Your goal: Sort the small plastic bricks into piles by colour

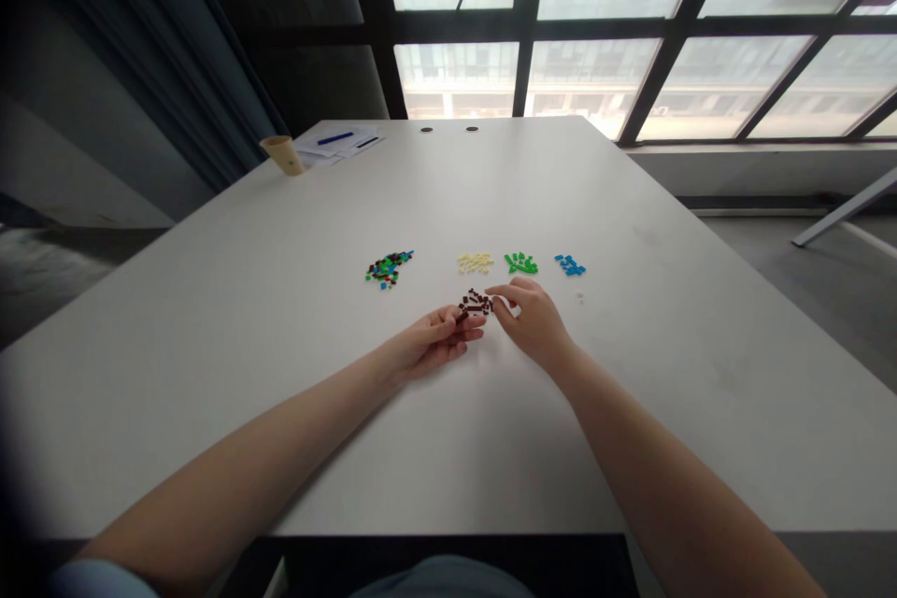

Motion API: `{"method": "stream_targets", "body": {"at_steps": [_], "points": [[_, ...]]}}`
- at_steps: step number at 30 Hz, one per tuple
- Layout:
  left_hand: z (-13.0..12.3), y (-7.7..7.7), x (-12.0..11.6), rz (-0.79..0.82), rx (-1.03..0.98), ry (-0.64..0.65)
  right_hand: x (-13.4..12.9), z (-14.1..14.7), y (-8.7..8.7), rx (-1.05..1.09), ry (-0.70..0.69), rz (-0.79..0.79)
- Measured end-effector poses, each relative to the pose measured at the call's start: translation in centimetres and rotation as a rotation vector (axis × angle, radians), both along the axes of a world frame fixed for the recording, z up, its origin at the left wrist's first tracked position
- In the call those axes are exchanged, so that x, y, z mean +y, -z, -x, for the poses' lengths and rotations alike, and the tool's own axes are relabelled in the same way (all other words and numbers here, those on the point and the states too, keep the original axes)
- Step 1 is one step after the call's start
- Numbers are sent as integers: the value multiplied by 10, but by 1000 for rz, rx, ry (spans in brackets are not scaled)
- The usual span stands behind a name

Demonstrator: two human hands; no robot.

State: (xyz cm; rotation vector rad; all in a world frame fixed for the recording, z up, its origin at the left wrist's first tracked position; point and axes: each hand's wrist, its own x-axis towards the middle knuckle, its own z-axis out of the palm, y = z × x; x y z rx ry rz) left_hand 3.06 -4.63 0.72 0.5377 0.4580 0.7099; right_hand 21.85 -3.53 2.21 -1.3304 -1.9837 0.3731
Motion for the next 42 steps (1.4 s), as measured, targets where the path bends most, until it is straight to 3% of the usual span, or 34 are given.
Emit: {"method": "stream_targets", "body": {"at_steps": [16,23,31,37,40,42], "points": [[5,1,5,-55,66,43,-1,-1,-1,-24,-15,-18],[6,1,3,-165,64,28,-3,0,-3,-23,-18,3],[4,3,2,-402,146,88,-4,0,-5,-4,-11,-42],[5,3,2,-436,161,131,-5,1,-8,38,-17,-87],[5,6,3,-432,197,106,-11,1,-15,109,-71,-175],[6,7,6,-446,215,76,-14,2,-20,110,-191,-192]]}}
